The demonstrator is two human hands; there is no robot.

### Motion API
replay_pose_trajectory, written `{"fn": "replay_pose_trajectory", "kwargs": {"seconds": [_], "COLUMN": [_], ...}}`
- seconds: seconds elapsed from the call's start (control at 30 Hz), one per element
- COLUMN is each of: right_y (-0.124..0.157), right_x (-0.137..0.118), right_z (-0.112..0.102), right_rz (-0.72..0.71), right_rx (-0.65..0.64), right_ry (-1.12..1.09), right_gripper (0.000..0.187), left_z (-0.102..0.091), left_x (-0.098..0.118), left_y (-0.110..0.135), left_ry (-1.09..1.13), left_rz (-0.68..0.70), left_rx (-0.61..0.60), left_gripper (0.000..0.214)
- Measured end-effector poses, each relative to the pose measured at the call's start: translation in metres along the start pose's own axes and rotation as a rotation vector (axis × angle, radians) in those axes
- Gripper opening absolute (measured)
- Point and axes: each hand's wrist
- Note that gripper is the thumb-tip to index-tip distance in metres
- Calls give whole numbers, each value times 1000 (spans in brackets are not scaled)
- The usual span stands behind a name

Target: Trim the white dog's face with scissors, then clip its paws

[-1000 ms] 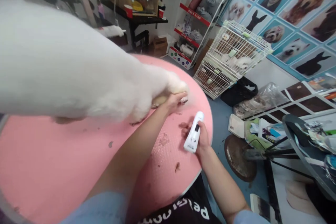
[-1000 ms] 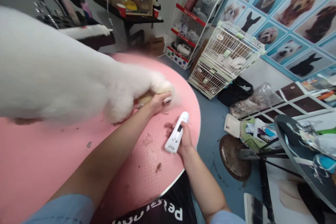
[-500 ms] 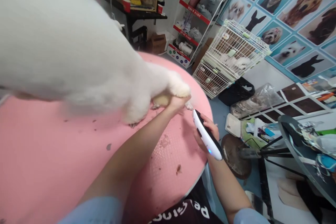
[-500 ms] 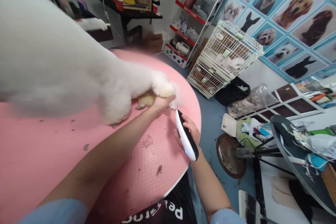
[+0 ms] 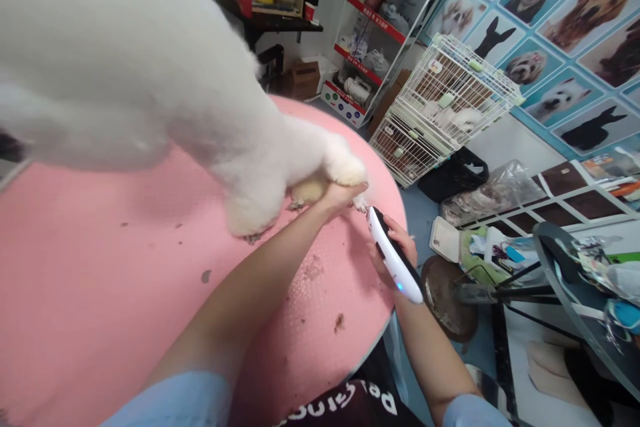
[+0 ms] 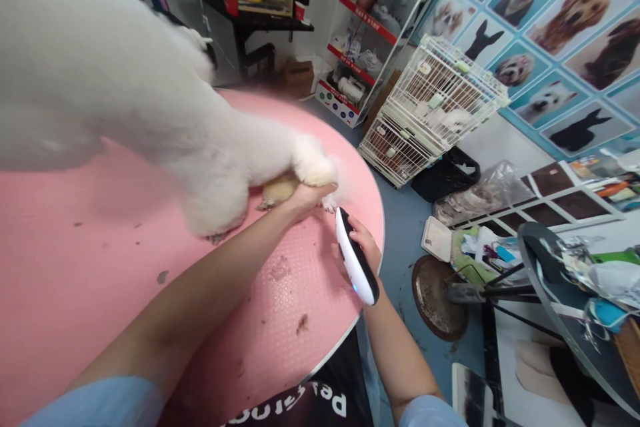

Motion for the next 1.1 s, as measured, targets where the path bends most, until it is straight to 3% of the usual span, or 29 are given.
{"fn": "replay_pose_trajectory", "kwargs": {"seconds": [0.1,0.2,0.43,0.53,0.63,0.7,0.9,1.0,1.1], "right_y": [-1,0,-6,-20,-42,-56,-73,-57,-30], "right_x": [-1,-2,6,7,7,8,8,4,-3], "right_z": [-1,-1,4,1,-6,-9,-5,-3,-8], "right_rz": [34,15,31,169,363,478,729,845,930], "right_rx": [-13,49,-39,-136,-273,-377,-543,-453,-83], "right_ry": [-8,39,-31,-121,-243,-326,-439,-467,-430], "right_gripper": [47,45,42,40,41,42,45,47,50], "left_z": [-2,0,-1,-9,-22,-28,-27,-18,-12], "left_x": [0,3,15,21,28,33,41,34,20], "left_y": [2,7,16,13,8,7,17,20,16], "left_ry": [-65,-62,-218,-304,-398,-420,-404,-340,-244], "left_rz": [101,115,121,113,142,130,45,-27,-49], "left_rx": [21,0,-69,-173,-413,-508,-506,-519,-499], "left_gripper": [35,34,36,37,37,35,28,23,23]}}
Point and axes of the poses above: each hand's wrist, its own y-axis away from the middle knuckle, its own z-axis out of the palm, x = y × z, and after that the axes turned 13 degrees about x, right-handed
